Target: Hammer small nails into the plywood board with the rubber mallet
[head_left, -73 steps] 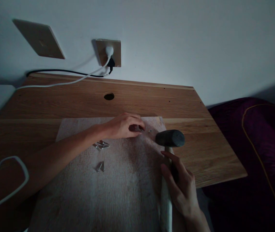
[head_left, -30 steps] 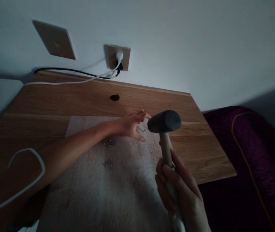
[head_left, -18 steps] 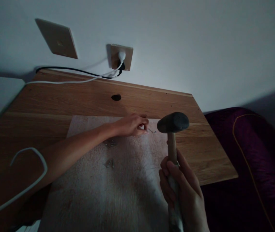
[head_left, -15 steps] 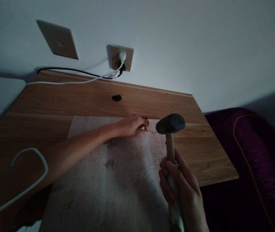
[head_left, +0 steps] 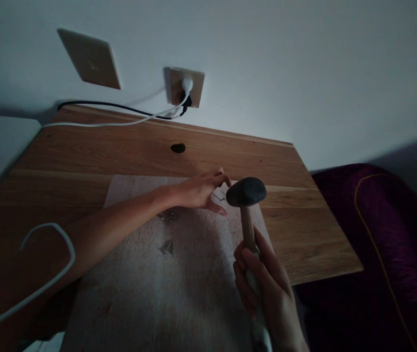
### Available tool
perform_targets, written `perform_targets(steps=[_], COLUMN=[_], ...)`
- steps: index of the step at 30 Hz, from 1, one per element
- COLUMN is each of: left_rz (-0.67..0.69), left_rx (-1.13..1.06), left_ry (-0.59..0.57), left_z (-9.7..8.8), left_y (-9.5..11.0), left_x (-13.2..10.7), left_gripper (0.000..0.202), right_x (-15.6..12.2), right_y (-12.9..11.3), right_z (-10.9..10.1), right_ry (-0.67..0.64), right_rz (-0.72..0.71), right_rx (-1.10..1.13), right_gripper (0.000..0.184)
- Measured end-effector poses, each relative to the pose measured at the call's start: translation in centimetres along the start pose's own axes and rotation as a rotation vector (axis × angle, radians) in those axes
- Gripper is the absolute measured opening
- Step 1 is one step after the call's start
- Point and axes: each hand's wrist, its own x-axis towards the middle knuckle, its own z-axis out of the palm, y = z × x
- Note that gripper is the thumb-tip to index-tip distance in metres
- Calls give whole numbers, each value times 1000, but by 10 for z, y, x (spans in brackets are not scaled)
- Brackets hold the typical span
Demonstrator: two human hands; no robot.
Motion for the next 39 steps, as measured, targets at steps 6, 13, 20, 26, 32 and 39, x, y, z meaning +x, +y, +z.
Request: perform_targets(steps=[6,13,20,26,32,39], left_rz=[-74,-58,-252,-325,-290,-275], left_rx=[95,238,205,193,266,266], left_ry=[-22,-316,-556,-676,-622,-557], left_z=[-22,-89,-96,-91,-84,-78], left_y=[17,49,41,48,60,59], left_x=[6,-25,-36,-29,-32,-35], left_gripper=[46,7,9,3,14,15], right_x=[-1,8,11,12,12,12], right_y=[10,18,19,21,23,24], right_z=[-6,-18,-20,-21,-20,-21], right_ry=[174,166,182,182,197,217], right_rz=[-79,-120,-89,-92,-102,-102], right_rx=[114,122,138,84,103,111], right_gripper=[48,23,29,31,27,26])
